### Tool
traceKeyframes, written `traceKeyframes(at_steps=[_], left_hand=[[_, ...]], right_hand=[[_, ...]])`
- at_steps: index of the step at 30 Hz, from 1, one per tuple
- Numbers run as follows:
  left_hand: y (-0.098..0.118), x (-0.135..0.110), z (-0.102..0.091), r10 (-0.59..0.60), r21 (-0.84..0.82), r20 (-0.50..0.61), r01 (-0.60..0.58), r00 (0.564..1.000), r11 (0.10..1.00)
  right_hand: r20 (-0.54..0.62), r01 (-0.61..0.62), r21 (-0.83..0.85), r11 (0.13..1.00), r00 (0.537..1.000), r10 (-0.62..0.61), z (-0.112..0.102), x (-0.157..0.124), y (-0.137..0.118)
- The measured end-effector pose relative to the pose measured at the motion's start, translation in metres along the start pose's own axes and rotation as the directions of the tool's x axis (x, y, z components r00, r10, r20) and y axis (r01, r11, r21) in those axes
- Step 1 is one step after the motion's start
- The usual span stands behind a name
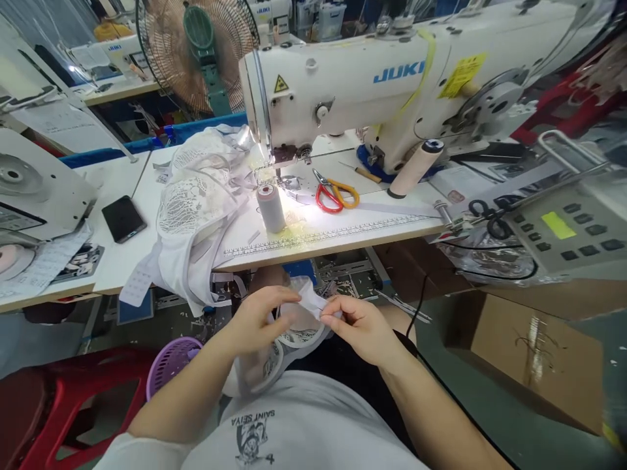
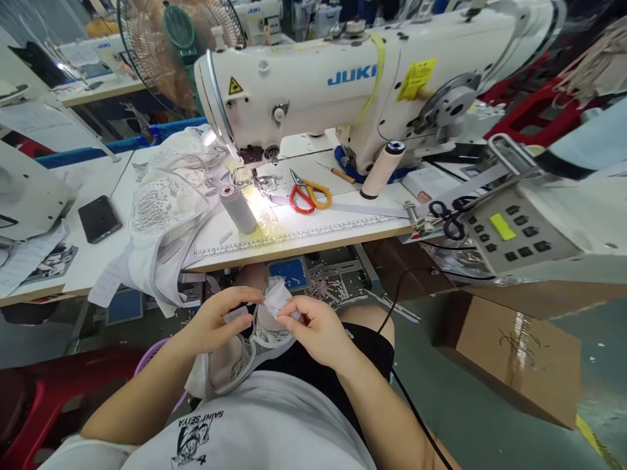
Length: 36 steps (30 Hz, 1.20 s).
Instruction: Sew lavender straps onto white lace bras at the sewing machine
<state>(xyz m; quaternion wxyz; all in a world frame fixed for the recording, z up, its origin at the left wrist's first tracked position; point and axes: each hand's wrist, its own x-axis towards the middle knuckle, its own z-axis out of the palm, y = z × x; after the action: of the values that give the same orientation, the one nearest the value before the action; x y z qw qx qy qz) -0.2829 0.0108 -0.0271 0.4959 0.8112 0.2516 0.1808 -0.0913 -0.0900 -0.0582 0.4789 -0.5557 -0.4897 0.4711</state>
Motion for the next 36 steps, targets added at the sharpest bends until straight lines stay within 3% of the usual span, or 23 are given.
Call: traceKeyframes(at_steps=[3, 8, 11, 13, 14, 16, 18, 19, 21, 25, 28, 30, 33, 36], left_hand=[[0.008, 0.010, 0.013, 0.044, 0.144, 0.091, -0.057, 0.995, 0.988], [0.003, 0.016, 0.035, -0.139, -0.039, 0.076, 0.142, 0.987, 0.989], [-0.003, 0.017, 0.032, -0.168, -0.018, 0.144, 0.173, 0.975, 0.985], [-0.006, 0.019, 0.024, -0.123, 0.103, 0.178, 0.106, 0.976, 0.989], [-0.008, 0.019, 0.019, -0.088, 0.174, 0.145, 0.062, 0.985, 0.983], [-0.010, 0.018, 0.011, 0.010, 0.293, -0.045, 0.004, 0.999, 0.956], [-0.009, 0.015, 0.008, 0.105, 0.323, -0.278, -0.010, 0.955, 0.946], [-0.007, 0.014, 0.010, 0.136, 0.306, -0.334, -0.029, 0.933, 0.952], [-0.002, 0.012, 0.021, 0.175, 0.236, -0.306, -0.104, 0.936, 0.966], [0.003, 0.014, 0.059, 0.231, 0.157, -0.165, -0.205, 0.959, 0.966], [0.001, 0.019, 0.078, 0.213, 0.181, -0.172, -0.182, 0.962, 0.967], [-0.001, 0.020, 0.083, 0.198, 0.198, -0.207, -0.158, 0.958, 0.967], [0.000, 0.020, 0.083, 0.209, 0.202, -0.251, -0.160, 0.945, 0.966], [0.003, 0.020, 0.081, 0.237, 0.179, -0.313, -0.188, 0.920, 0.966]], right_hand=[[0.029, 0.008, -0.012, 1.000, 1.000, -0.007, 0.003, 0.000, -0.002], [-0.016, -0.012, -0.008, 1.000, 1.000, 0.012, 0.003, -0.001, 0.005], [-0.028, 0.014, -0.035, 0.999, 1.000, -0.015, -0.001, -0.001, 0.007], [-0.046, 0.038, -0.069, 0.997, 0.998, -0.041, -0.007, -0.001, 0.006], [-0.073, 0.051, -0.097, 0.994, 0.996, -0.058, -0.011, -0.001, 0.005], [-0.180, 0.080, -0.181, 0.980, 0.977, -0.113, -0.020, -0.001, 0.001], [-0.323, 0.103, -0.276, 0.956, 0.927, -0.193, -0.028, -0.002, -0.005], [-0.381, 0.112, -0.310, 0.944, 0.895, -0.231, -0.030, -0.002, -0.008], [-0.439, 0.136, -0.334, 0.933, 0.853, -0.282, -0.030, -0.003, -0.013], [-0.450, 0.158, -0.287, 0.945, 0.848, -0.279, -0.010, -0.003, -0.014], [-0.485, 0.130, -0.159, 0.979, 0.853, -0.192, 0.003, -0.003, -0.006], [-0.491, 0.110, 0.057, 0.992, 0.868, -0.068, 0.005, -0.002, -0.001], [-0.441, 0.092, 0.434, 0.896, 0.889, 0.122, 0.003, 0.000, -0.001], [-0.391, 0.097, 0.593, 0.799, 0.902, 0.180, 0.002, 0.002, -0.005]])
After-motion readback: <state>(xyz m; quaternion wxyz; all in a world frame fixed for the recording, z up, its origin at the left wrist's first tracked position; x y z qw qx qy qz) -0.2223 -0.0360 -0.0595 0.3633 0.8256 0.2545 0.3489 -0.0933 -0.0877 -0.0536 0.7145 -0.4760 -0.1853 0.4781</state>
